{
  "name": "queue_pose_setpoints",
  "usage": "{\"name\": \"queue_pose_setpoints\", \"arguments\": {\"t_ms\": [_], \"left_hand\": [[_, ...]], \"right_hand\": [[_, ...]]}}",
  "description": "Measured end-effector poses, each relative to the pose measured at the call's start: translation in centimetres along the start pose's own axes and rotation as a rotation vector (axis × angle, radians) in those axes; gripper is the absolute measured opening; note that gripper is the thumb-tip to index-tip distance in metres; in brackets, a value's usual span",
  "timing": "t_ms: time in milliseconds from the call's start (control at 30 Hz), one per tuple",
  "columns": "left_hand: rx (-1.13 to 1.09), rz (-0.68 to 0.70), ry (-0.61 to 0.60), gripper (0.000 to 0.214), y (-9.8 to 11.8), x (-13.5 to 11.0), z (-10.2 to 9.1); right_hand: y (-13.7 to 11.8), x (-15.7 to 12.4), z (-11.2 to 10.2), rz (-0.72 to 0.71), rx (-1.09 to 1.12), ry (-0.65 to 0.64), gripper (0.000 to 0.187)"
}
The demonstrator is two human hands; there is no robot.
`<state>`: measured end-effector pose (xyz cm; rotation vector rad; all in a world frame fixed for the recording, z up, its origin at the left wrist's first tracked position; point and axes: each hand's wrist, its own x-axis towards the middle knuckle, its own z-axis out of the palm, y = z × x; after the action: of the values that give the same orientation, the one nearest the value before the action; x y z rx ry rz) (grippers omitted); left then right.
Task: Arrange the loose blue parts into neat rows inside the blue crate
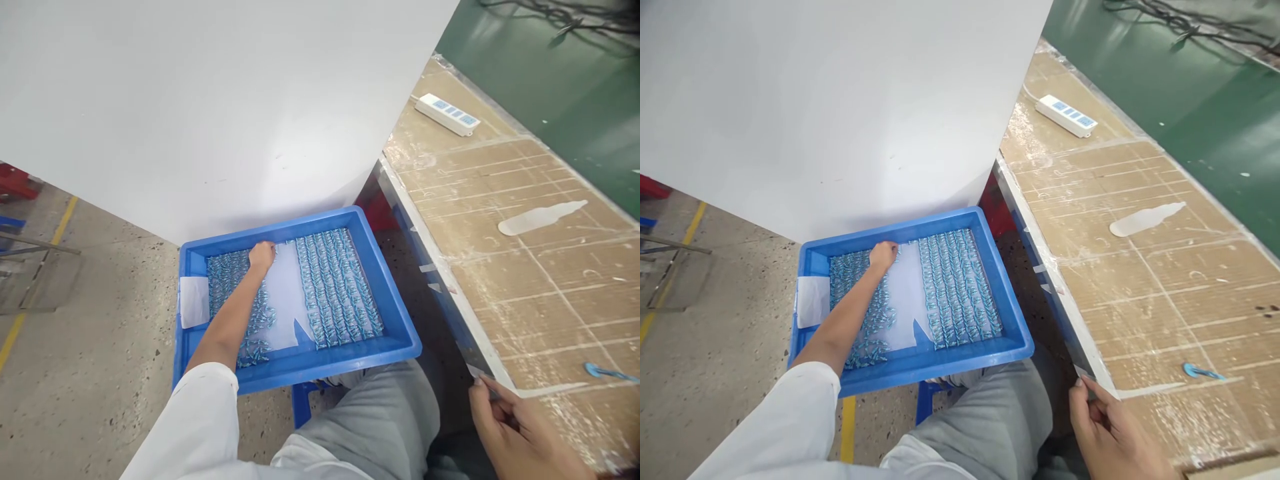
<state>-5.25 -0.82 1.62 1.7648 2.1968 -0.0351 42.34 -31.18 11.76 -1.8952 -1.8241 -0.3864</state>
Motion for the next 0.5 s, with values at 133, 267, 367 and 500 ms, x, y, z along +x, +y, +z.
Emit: {"name": "queue_pose_setpoints", "arguments": {"t_ms": [133,267,367,500], "left_hand": [[-0.053,-0.065,0.030,0.031,1.1,-0.2,0.3],[-0.153,-0.120,0.058,0.027,2.8,-0.4,1.0],[-0.210,-0.161,0.070,0.026,3.8,-0.5,1.6],[-0.262,-0.198,0.089,0.031,4.6,-0.6,1.8]], "right_hand": [[-1.0,1.6,-0.7,-0.174,-0.086,0.073,0.037],[-1.6,2.5,-1.3,-0.196,-0.103,0.080,0.029],[-1.3,2.2,-1.1,-0.208,-0.112,0.079,0.028],[-0.8,1.2,-0.8,-0.113,-0.101,0.020,0.033]]}}
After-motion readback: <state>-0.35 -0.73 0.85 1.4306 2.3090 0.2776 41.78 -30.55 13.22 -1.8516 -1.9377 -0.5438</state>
